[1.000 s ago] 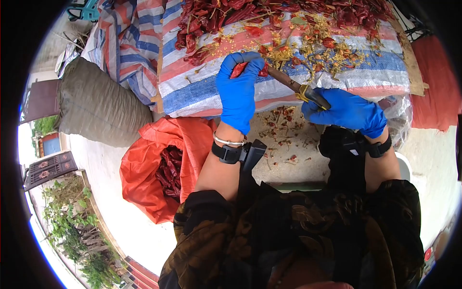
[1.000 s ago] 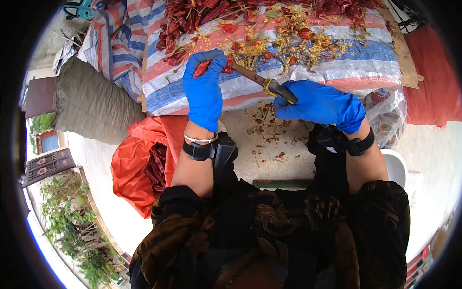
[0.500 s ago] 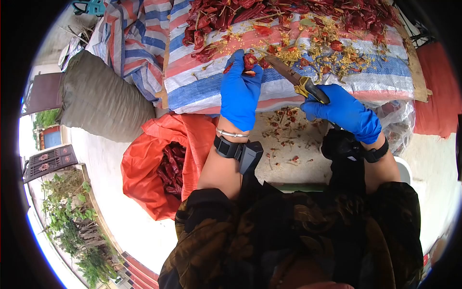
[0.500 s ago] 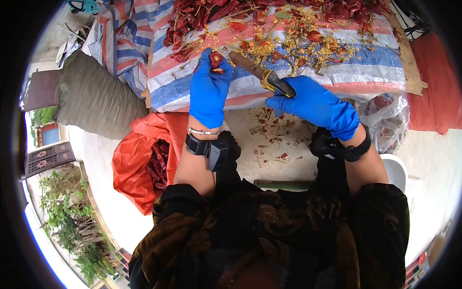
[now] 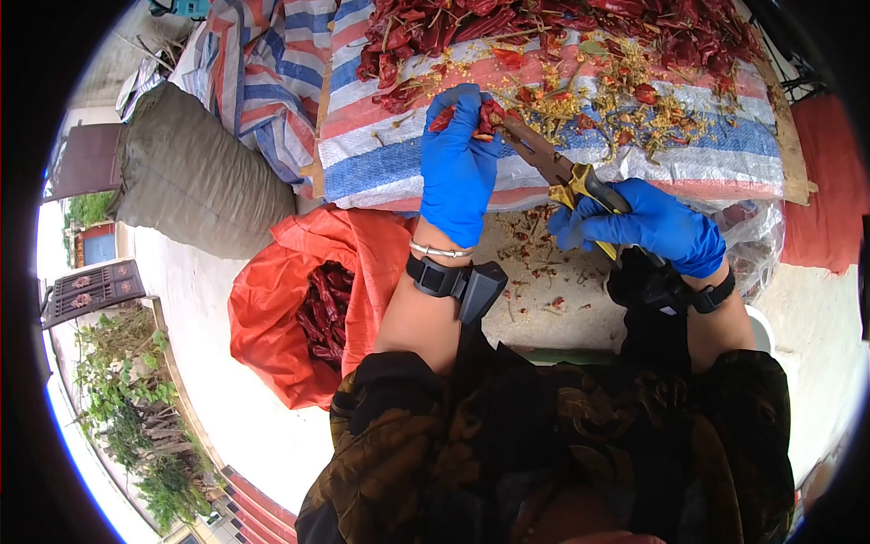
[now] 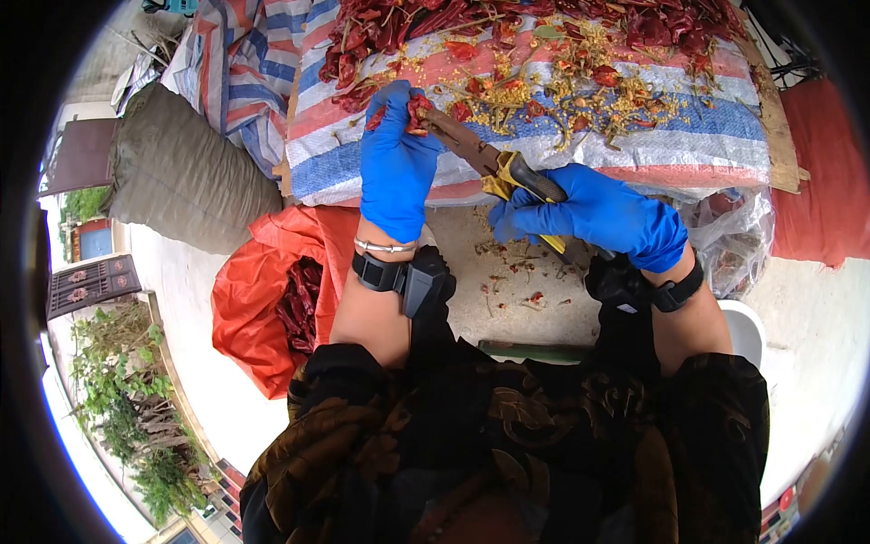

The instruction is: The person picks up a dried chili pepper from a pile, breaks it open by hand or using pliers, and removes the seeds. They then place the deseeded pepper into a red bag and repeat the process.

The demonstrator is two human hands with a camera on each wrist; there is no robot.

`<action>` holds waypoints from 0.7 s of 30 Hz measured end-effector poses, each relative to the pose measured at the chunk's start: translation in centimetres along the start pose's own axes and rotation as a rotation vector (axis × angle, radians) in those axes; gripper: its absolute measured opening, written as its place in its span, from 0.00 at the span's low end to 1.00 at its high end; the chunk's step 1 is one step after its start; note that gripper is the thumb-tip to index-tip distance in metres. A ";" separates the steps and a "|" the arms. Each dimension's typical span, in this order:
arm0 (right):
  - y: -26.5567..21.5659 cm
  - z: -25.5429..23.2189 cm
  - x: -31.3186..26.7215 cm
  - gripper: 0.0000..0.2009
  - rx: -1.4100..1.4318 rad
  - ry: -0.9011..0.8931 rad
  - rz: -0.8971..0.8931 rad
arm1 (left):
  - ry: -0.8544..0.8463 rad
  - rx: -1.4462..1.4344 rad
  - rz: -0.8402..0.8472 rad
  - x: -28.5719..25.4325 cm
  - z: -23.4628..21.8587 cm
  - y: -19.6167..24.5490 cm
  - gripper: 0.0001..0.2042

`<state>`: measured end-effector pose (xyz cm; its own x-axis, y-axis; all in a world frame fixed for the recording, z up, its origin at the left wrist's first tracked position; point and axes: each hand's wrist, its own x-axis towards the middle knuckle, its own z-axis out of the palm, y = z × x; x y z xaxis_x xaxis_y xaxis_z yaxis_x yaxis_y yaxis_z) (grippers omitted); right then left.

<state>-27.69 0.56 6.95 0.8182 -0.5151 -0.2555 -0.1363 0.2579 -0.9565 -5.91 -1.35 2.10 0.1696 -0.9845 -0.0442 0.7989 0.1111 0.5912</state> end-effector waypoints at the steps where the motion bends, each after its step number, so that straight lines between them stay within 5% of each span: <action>1: -0.1 0.0 0.0 0.13 0.061 -0.016 0.012 | -0.024 0.030 0.029 -0.1 0.2 0.1 0.05; 14: -0.8 0.3 -0.3 0.12 0.150 0.031 0.050 | 0.092 0.388 0.138 -0.2 0.5 0.1 0.07; 21: 0.3 0.3 1.6 0.10 0.052 0.623 -0.205 | -0.042 0.127 -0.057 -1.3 2.0 -1.8 0.06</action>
<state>-26.28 0.07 6.35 0.3464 -0.9307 -0.1172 0.0279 0.1351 -0.9904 -8.71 -0.51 2.73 0.0998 -0.9938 -0.0487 0.7264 0.0393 0.6861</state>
